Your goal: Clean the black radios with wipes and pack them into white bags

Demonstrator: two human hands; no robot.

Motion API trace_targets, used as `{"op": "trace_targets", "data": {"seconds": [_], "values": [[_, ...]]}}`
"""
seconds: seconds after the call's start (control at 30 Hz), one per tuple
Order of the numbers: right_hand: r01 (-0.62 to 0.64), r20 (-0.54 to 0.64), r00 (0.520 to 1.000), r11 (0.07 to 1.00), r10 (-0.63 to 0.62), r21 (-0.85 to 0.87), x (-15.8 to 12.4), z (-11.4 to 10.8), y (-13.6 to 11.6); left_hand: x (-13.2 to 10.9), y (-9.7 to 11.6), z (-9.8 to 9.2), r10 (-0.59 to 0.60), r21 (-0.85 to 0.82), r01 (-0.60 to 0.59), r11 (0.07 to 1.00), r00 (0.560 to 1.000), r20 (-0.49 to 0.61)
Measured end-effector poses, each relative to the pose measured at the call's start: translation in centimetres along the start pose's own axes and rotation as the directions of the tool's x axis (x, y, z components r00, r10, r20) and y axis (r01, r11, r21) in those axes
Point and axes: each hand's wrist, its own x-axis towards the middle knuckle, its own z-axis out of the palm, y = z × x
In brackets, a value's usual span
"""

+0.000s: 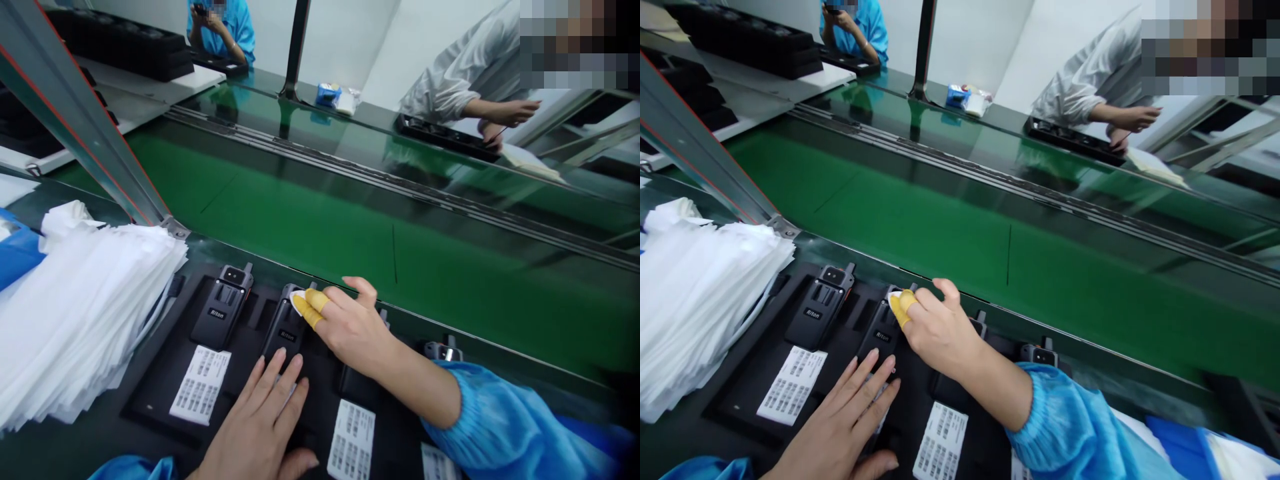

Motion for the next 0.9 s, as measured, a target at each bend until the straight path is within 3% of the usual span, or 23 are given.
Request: {"op": "trace_targets", "data": {"seconds": [0.17, 0.37, 0.5, 0.7, 0.9], "values": [[-0.032, 0.012, 0.999, 0.997, 0.032, -0.069, 0.9, 0.6, -0.1, 0.2, -0.2, -0.2, 0.044, 0.051, -0.042, 0.998, 0.999, -0.028], [-0.104, 0.044, 0.993, 0.991, 0.108, -0.090, -0.8, -0.6, 0.2, 0.1, -0.3, 0.1, 0.053, 0.067, -0.047, 0.997, 0.995, -0.083], [-0.167, 0.010, 0.985, 0.978, 0.170, -0.126, -0.3, -0.9, 0.3, -0.1, -0.3, 0.6, 0.032, 0.065, -0.024, 0.998, 0.993, -0.114], [-0.060, 0.036, 0.998, 0.998, 0.060, -0.002, 1.3, 0.3, -0.3, -0.1, -0.4, 0.5, 0.061, 0.100, -0.052, 0.994, 0.995, -0.083], [0.018, 0.051, 0.998, 0.998, -0.020, 0.053, -1.0, -0.5, 1.1, 0.0, -0.3, 0.2, 0.064, 0.094, -0.056, 0.994, 0.995, -0.079]]}}
